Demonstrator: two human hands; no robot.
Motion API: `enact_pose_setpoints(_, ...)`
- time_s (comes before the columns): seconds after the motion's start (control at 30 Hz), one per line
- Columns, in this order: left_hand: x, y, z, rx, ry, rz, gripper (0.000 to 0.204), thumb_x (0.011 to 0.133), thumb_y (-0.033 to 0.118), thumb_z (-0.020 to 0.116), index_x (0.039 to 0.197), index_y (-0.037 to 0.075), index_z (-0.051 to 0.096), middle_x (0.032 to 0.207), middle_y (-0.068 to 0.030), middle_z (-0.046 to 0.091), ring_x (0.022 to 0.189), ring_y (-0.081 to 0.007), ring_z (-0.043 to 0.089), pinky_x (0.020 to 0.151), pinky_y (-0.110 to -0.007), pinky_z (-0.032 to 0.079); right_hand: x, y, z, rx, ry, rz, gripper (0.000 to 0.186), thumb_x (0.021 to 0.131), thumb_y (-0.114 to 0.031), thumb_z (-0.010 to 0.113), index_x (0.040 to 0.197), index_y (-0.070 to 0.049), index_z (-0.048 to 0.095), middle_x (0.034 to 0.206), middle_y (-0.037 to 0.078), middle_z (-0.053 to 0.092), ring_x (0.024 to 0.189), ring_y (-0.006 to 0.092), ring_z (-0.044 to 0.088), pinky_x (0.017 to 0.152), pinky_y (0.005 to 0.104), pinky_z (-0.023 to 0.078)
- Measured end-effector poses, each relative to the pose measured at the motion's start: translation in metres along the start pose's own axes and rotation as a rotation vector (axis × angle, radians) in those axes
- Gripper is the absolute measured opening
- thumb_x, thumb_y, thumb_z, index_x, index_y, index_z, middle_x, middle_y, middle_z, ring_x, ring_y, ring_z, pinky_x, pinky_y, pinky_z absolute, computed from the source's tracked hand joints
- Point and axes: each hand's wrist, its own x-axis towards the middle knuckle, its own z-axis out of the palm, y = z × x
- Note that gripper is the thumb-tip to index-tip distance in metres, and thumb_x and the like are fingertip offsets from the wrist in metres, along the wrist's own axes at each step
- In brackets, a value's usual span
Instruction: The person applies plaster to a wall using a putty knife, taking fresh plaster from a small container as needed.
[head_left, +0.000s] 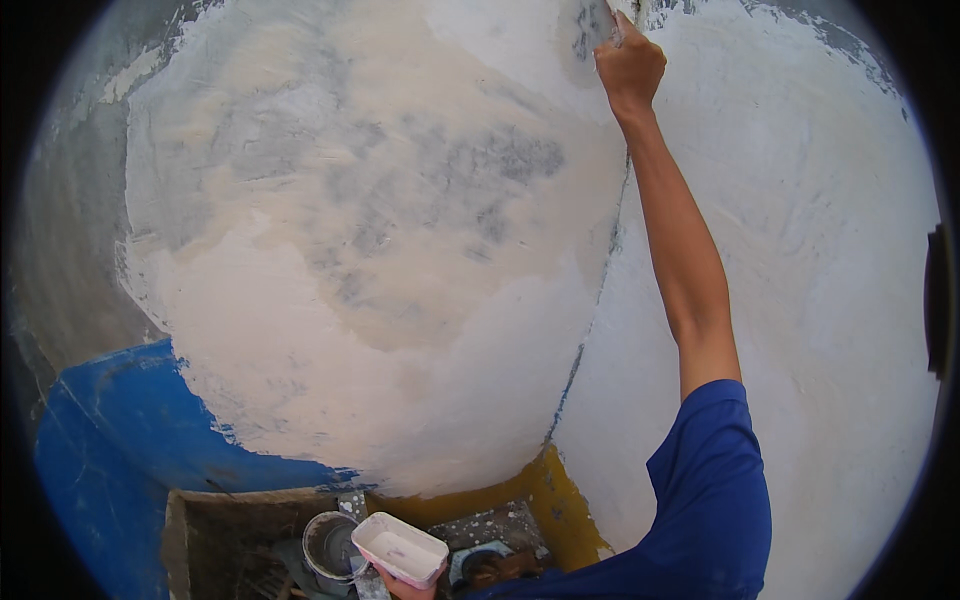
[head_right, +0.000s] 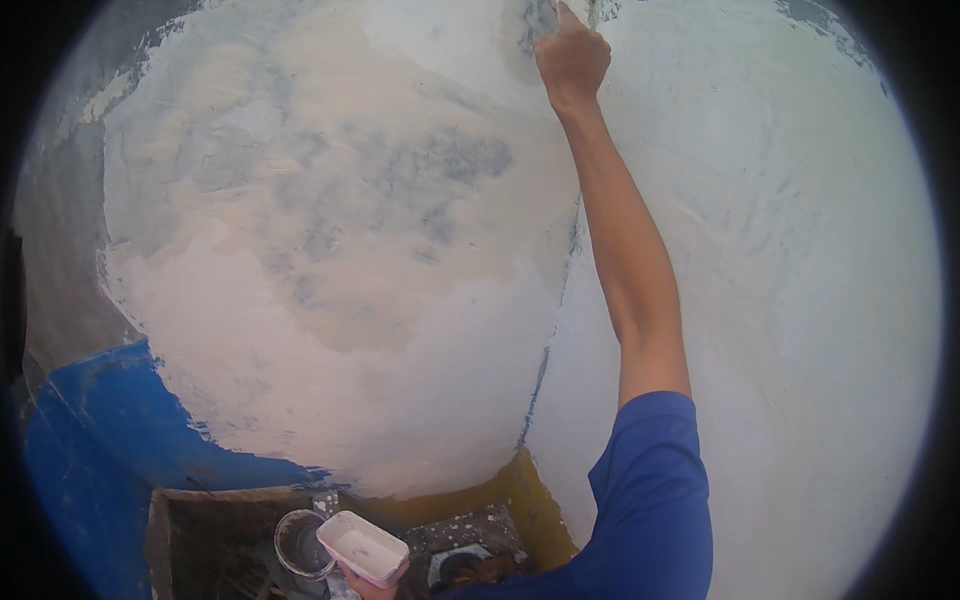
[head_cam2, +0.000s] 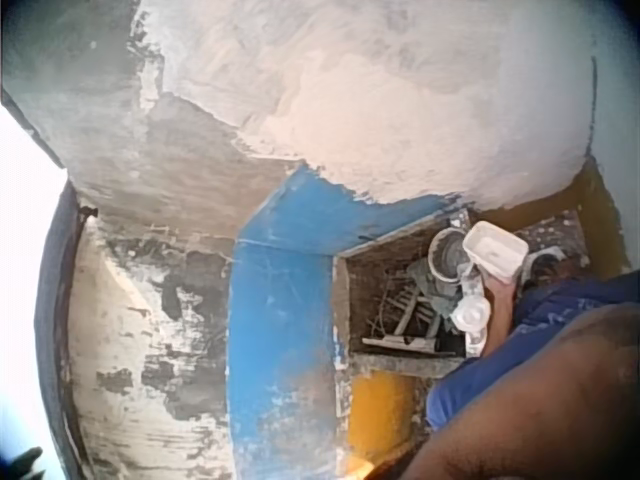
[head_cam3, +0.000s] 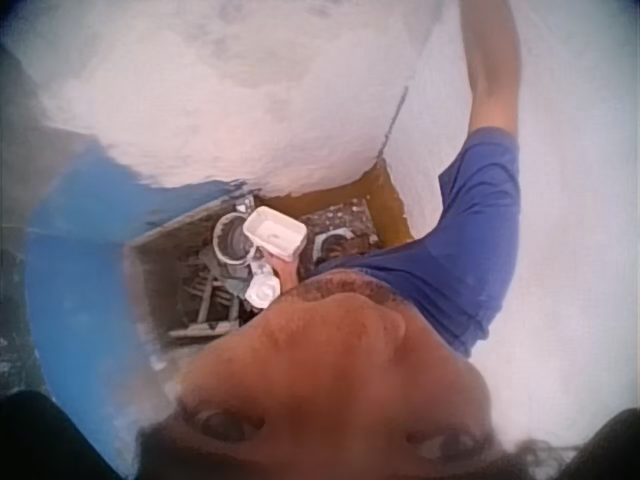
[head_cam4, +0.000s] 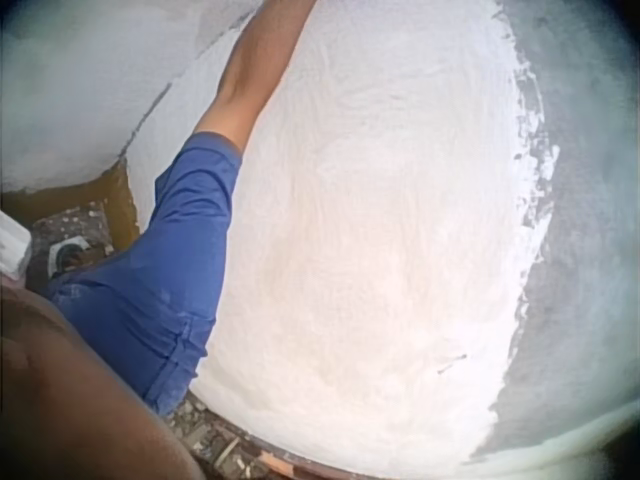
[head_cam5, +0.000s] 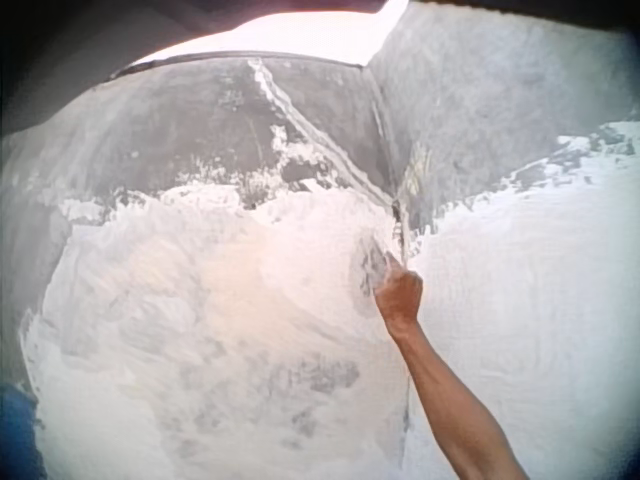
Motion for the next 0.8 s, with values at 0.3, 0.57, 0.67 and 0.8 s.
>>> enact_pose_setpoints(0.3,0.0,0.0,-0.002,0.044,-0.036,0.013,0.073,0.091,0.067,0.037,0.148,0.022,0.033,0.15,-0.0067,0.038,0.135,-0.0381,0.037,0.108,-0.063,0.031,-0.05,-0.037,-0.034,0.407,0.038,-0.041,0.037,0.072,0.0,0.062,0.109,0.001,0.069,0.08,0.021,0.069,0.061,0.0255,0.069,0.06,0.0297,0.053)
enact_pose_setpoints(0.57,-0.001,-0.004,0.005,0.059,-0.043,0.012,0.073,0.09,0.068,0.039,0.147,0.023,0.034,0.151,-0.0049,0.037,0.136,-0.0369,0.036,0.109,-0.063,0.029,-0.063,-0.029,-0.042,0.314,-0.08,0.198,0.032,0.077,-0.001,0.06,0.108,0.001,0.068,0.065,0.018,0.063,0.05,0.0239,0.062,0.054,0.0318,0.049)
enact_pose_setpoints(0.67,0.003,-0.001,-0.007,0.014,-0.088,-0.029,0.073,0.09,0.069,0.039,0.147,0.023,0.034,0.151,-0.0049,0.037,0.136,-0.037,0.036,0.109,-0.063,0.03,-0.078,-0.064,-0.053,0.387,-0.08,0.061,0.032,0.077,-0.001,0.06,0.108,0.001,0.069,0.067,0.019,0.064,0.052,0.0237,0.063,0.055,0.031,0.049)
enact_pose_setpoints(0.8,0.008,0.002,-0.023,0.055,-0.068,0.046,0.075,0.089,0.07,0.039,0.147,0.023,0.034,0.151,-0.0055,0.037,0.135,-0.0379,0.036,0.108,-0.064,0.03,-0.038,-0.061,-0.056,0.55,0.009,0.244,0.031,0.077,-0.001,0.06,0.107,0.0,0.07,0.068,0.02,0.065,0.053,0.0289,0.064,0.055,0.0319,0.05)
